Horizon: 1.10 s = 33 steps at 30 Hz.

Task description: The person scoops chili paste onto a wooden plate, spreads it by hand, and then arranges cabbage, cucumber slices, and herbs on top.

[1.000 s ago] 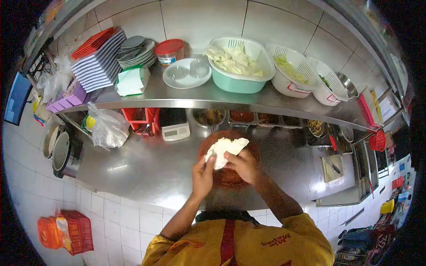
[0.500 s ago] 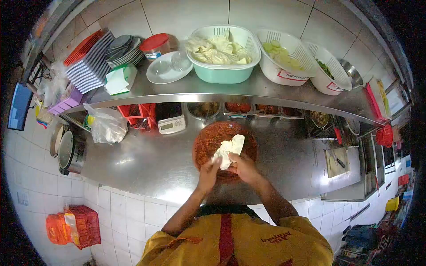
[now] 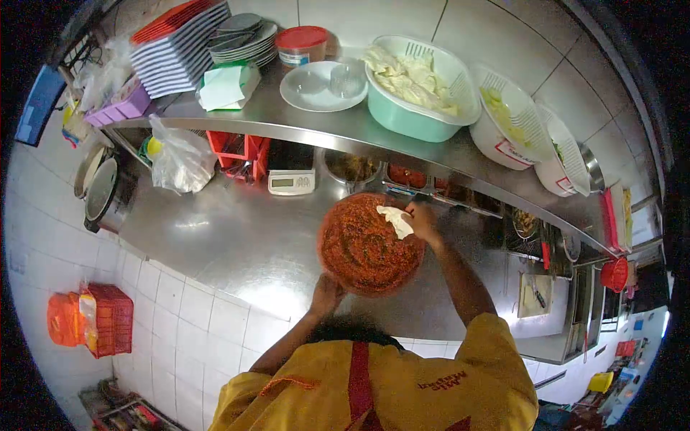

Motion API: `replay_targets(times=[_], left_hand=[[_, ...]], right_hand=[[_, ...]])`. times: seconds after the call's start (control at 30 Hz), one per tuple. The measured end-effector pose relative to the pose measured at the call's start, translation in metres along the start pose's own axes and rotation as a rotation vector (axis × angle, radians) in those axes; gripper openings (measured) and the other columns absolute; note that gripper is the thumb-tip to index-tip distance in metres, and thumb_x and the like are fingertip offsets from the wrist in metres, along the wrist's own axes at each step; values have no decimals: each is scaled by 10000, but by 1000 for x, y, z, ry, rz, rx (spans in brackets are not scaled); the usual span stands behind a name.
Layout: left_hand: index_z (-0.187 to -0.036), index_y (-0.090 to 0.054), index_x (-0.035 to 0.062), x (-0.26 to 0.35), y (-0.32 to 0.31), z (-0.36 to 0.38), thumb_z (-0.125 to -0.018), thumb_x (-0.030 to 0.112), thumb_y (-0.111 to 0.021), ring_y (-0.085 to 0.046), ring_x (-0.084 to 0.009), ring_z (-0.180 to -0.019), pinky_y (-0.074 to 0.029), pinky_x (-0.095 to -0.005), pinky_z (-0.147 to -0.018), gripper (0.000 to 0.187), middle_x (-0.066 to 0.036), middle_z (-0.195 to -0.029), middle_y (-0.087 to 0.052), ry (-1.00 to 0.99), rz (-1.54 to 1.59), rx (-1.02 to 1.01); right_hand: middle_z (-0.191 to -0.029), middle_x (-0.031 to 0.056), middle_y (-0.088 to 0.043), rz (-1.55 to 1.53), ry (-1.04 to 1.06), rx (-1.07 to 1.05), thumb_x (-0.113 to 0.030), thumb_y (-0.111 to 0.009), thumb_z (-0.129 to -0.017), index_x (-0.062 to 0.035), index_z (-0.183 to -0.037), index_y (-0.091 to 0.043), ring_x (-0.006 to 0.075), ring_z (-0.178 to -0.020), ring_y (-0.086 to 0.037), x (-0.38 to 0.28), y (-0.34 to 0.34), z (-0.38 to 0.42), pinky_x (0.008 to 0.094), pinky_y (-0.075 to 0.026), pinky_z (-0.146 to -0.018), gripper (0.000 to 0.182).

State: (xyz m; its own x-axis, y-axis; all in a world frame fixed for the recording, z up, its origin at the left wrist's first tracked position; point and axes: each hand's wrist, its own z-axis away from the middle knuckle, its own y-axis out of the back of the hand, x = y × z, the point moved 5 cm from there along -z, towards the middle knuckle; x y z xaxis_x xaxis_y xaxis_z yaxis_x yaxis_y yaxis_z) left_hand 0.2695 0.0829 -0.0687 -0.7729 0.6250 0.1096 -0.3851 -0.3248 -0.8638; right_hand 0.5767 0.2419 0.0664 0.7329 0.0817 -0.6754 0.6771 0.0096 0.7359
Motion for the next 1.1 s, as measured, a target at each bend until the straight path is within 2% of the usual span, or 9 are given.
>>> replay_targets(times=[0.27, 0.37, 0.47, 0.67, 0.77, 0.87, 0.9, 1.0, 1.1], left_hand=[[-1197, -354, 82, 9, -17, 13, -976, 228, -541, -621, -163, -834, -542, -335, -678, 325, -65, -995, -538, -358, -586, -109], [-1067, -413, 96, 17, -31, 17, -948, 42, -539, -581, -175, -821, -528, -324, -694, 182, -63, -1032, -520, -497, -609, -102], [-1097, -403, 88, 26, -29, 27, -962, 40, -494, -578, -163, -818, -534, -330, -697, 170, -71, -1066, -494, -440, -952, 96], [-1196, -335, 16, 40, -23, 40, -976, 100, -456, -600, -171, -763, -497, -309, -641, 265, -94, -976, -520, -421, -850, -78], [-1189, -393, 1, 70, -42, 48, -952, 159, -525, -612, -238, -760, -497, -347, -668, 314, -138, -968, -553, -551, -1280, 179], [-1143, -470, -12, 109, -100, 55, -908, 246, -601, -606, -333, -776, -493, -412, -707, 373, -184, -966, -580, -1127, -1613, 455], [-1141, -484, -19, 117, -121, 47, -892, 246, -620, -594, -366, -873, -484, -431, -770, 389, -205, -996, -586, -1153, -1649, 426], [-1167, -514, 2, 128, -172, 4, -850, 286, -662, -563, -401, -1049, -474, -467, -833, 451, -232, -1067, -590, -886, -1787, 351], [-1148, -554, 29, 134, -170, -48, -836, 323, -660, -578, -411, -1024, -474, -475, -829, 441, -220, -1042, -607, -835, -2008, 414]], right_hand=[[-774, 161, -634, 201, 124, -171, -256, -706, -802, -30, -833, -666, 316, -732, -630, -66, -52, -64, 417, -469, -660, 232], [-814, 175, -651, 199, 323, -296, -258, -696, -781, -44, -843, -683, 336, -763, -638, -96, -84, -84, 438, -475, -689, 223], [-835, 157, -661, 292, 320, -502, -272, -692, -769, -74, -856, -690, 335, -794, -640, -78, -137, -109, 449, -484, -713, 216], [-925, 104, -672, 456, 421, -357, -266, -663, -792, -133, -909, -680, 322, -893, -635, -125, -136, -103, 452, -494, -770, 178], [-943, 102, -658, 423, 307, -325, -257, -653, -810, -135, -970, -660, 322, -913, -628, -109, -146, -106, 451, -493, -784, 202], [-965, 109, -644, 379, 243, -300, -253, -645, -826, -124, -1031, -638, 313, -950, -620, -120, -132, -91, 445, -492, -809, 242], [-972, 112, -639, 363, 237, -290, -252, -644, -830, -119, -1050, -630, 310, -965, -616, -127, -126, -87, 441, -492, -820, 257], [-1044, 118, -621, 203, 157, -238, -245, -668, -823, -93, -1049, -631, 310, -999, -602, -98, -138, -87, 431, -483, -856, 276], [-1085, 129, -605, 175, 295, -142, -244, -701, -800, -76, -1067, -623, 325, -1029, -586, -91, -137, -85, 424, -472, -887, 325]])
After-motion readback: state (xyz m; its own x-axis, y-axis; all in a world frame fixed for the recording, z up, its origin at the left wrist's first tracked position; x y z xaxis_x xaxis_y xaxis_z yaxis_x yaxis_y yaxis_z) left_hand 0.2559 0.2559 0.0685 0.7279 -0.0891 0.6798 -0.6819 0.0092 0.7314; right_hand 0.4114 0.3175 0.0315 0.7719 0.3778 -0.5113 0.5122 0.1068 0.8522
